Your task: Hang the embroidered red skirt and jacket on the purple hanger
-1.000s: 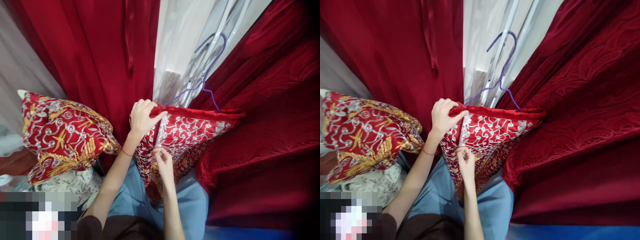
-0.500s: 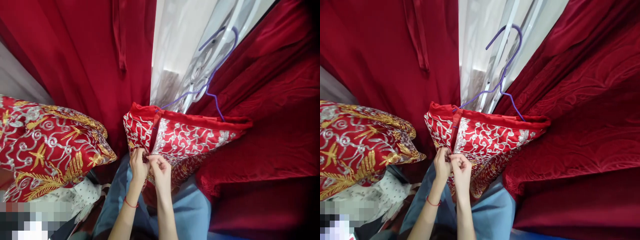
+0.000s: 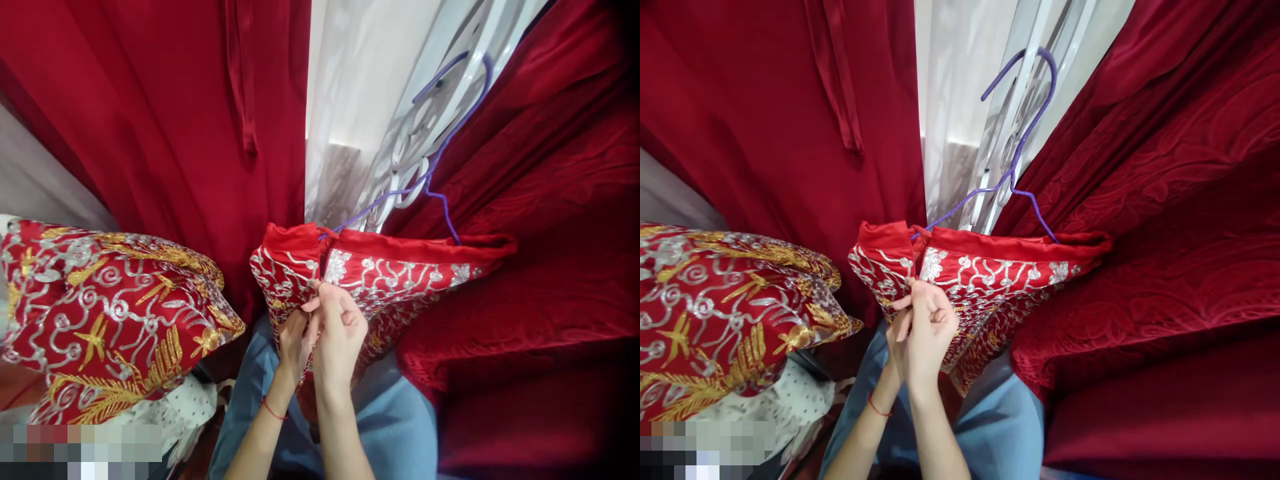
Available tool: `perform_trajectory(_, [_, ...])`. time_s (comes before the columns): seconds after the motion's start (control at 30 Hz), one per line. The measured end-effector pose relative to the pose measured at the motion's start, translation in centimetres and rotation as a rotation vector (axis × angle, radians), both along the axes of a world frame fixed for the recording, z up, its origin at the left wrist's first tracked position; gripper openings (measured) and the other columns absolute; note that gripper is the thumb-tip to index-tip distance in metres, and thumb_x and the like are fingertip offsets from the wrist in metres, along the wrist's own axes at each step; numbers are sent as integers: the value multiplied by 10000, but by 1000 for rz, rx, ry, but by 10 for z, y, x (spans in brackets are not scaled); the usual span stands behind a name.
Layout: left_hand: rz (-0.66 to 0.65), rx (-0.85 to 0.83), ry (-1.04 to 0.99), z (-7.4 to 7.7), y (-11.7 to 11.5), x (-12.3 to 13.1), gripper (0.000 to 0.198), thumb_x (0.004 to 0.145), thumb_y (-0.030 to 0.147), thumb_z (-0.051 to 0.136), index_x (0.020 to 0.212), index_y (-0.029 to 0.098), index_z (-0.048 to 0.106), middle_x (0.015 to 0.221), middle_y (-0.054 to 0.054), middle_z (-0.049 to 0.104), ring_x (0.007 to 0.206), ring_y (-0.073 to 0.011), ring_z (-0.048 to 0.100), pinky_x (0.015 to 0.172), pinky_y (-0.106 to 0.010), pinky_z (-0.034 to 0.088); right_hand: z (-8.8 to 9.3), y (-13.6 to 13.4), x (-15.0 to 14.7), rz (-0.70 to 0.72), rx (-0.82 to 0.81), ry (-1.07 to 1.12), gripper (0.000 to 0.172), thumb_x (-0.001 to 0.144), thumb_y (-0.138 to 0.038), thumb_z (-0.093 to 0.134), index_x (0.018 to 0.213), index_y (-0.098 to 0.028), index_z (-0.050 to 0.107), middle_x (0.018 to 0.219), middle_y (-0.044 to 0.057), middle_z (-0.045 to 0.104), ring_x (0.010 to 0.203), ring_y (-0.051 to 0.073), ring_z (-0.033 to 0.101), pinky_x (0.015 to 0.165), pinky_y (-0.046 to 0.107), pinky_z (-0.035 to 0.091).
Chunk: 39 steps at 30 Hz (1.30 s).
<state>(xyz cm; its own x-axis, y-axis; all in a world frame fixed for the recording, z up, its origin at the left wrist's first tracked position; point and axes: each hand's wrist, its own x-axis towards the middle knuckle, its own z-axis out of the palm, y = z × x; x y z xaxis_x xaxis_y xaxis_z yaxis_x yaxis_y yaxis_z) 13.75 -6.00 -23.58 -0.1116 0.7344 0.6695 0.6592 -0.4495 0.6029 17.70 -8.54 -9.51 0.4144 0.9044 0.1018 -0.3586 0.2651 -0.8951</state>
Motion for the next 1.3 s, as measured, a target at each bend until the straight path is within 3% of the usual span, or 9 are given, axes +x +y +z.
perform_trajectory(0.17, [-12, 105, -56, -7, -5, 4, 229, 991, 176, 460, 815, 205, 603, 690, -7, 602, 632, -137, 613, 610, -251, 495, 43, 12, 0, -20, 90, -28, 218, 856, -361, 669, 835, -145, 667, 646, -9, 695, 301, 26, 367, 319, 185, 245])
perform_trajectory(0.33, [-62, 153, -49, -7, 9, 1, 289, 991, 187, 455, 737, 207, 591, 672, -12, 597, 618, -147, 601, 593, -267, 490, 52, 22, 7, 40, 152, -144, 183, 917, -336, 579, 866, -164, 618, 614, -42, 651, 333, 43, 412, 353, 187, 293])
perform_trajectory(0.43, [-31, 207, -21, -17, 22, -7, 270, 999, 233, 453, 779, 189, 604, 730, -37, 632, 654, -153, 625, 608, -260, 513, 56, 25, 21, 31, 198, -491, 202, 937, -340, 572, 810, -184, 586, 599, -42, 628, 418, 65, 501, 439, 192, 368])
perform_trajectory(0.67, [14, 250, 51, -23, 35, -18, 207, 964, 218, 537, 761, 186, 562, 700, -12, 586, 618, -122, 579, 611, -216, 470, 93, 35, 46, -396, 216, -1330, 210, 972, -315, 535, 884, -177, 667, 648, 16, 646, 563, 111, 565, 570, 230, 353])
perform_trajectory(0.8, [32, 184, 42, -17, 32, -16, 221, 956, 208, 537, 737, 196, 517, 679, 11, 536, 560, -104, 499, 552, -213, 398, 87, 50, 38, -369, -2, -1482, 269, 984, -371, 521, 898, -152, 651, 571, 22, 588, 512, 133, 541, 537, 239, 284])
perform_trajectory(0.93, [27, 172, 42, -11, 25, -18, 304, 933, 188, 566, 666, 208, 421, 644, 31, 476, 550, -99, 463, 552, -214, 394, 72, 52, 38, -353, 125, -1449, 275, 991, -377, 498, 871, -175, 640, 535, -17, 547, 472, 108, 488, 522, 234, 244])
perform_trajectory(1.07, [-55, 359, 9, 25, 13, -27, 74, 909, 167, 580, 843, 188, 555, 775, -9, 569, 718, -129, 582, 678, -236, 499, 64, 44, 48, -217, 281, -1288, 262, 976, -366, 537, 804, -194, 636, 499, -58, 512, 440, 77, 447, 516, 216, 277])
perform_trajectory(1.2, [98, 580, -67, 102, 11, -39, 255, 885, 135, 597, 1132, 191, 622, 1072, -82, 608, 985, -177, 630, 820, -289, 543, 57, 35, 52, -26, 322, -1171, 139, 956, -289, 558, 890, -202, 645, 516, -81, 523, 441, 70, 462, 531, 201, 333])
perform_trajectory(1.3, [7, 373, 41, 159, 25, -47, 397, 934, 210, 562, 1330, 219, 554, 1271, -99, 603, 974, -166, 649, 802, -283, 552, 49, 30, 50, 5, 308, -1112, 87, 943, -257, 557, 930, -204, 624, 534, -88, 515, 450, 71, 466, 528, 198, 345])
